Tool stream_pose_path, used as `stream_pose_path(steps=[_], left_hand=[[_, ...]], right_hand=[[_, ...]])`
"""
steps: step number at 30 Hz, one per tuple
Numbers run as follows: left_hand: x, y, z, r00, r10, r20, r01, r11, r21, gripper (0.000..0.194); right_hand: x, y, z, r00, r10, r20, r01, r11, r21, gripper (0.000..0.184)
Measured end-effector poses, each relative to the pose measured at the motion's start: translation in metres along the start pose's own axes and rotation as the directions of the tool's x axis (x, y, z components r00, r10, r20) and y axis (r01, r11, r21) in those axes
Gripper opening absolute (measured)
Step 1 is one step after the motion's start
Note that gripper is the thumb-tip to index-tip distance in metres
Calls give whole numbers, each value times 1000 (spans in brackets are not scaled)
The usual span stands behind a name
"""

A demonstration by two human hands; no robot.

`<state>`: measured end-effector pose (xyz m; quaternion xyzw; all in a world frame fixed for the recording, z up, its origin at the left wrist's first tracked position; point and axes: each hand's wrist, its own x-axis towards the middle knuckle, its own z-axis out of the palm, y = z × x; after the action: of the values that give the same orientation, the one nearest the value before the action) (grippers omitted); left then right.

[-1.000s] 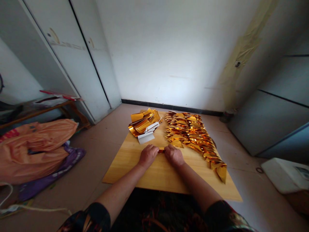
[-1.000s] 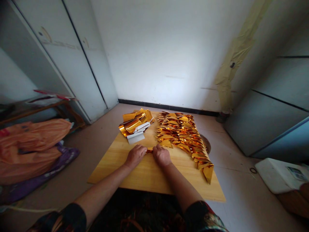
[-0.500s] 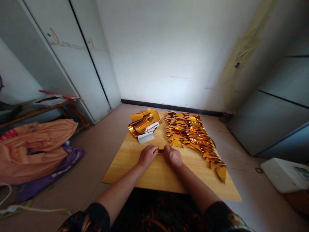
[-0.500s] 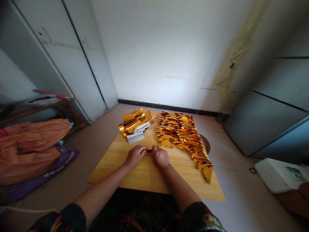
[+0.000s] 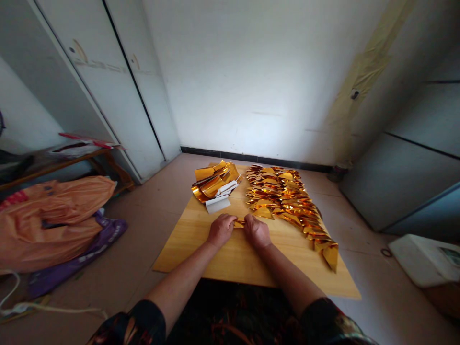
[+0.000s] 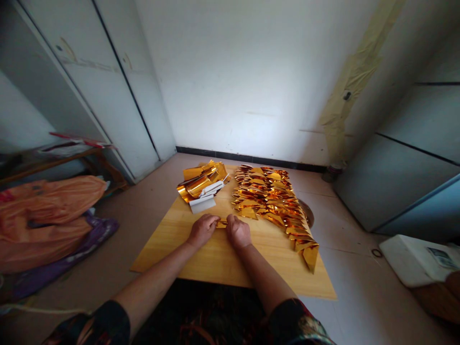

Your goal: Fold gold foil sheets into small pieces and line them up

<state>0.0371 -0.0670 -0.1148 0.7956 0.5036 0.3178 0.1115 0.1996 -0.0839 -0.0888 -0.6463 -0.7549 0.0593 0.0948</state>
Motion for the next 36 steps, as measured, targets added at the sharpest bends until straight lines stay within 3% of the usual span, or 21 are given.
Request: stream_pose_path(steps=[16,30,36], left_hand=[[3,7,-4,999,-39,28,38,999,19,36],[5,10,-4,997,-74,24,74,997,32,23],[3,10,-5,994,-107,-8,106,994,-9,31]], right_hand=[[-1,-1,-1,1000,-2,-29,4,999,50,17],[2,-2,-5,998,69,-11,-69,997,46,17],[3,3,-1,996,79,-45,-74,994,86,17]])
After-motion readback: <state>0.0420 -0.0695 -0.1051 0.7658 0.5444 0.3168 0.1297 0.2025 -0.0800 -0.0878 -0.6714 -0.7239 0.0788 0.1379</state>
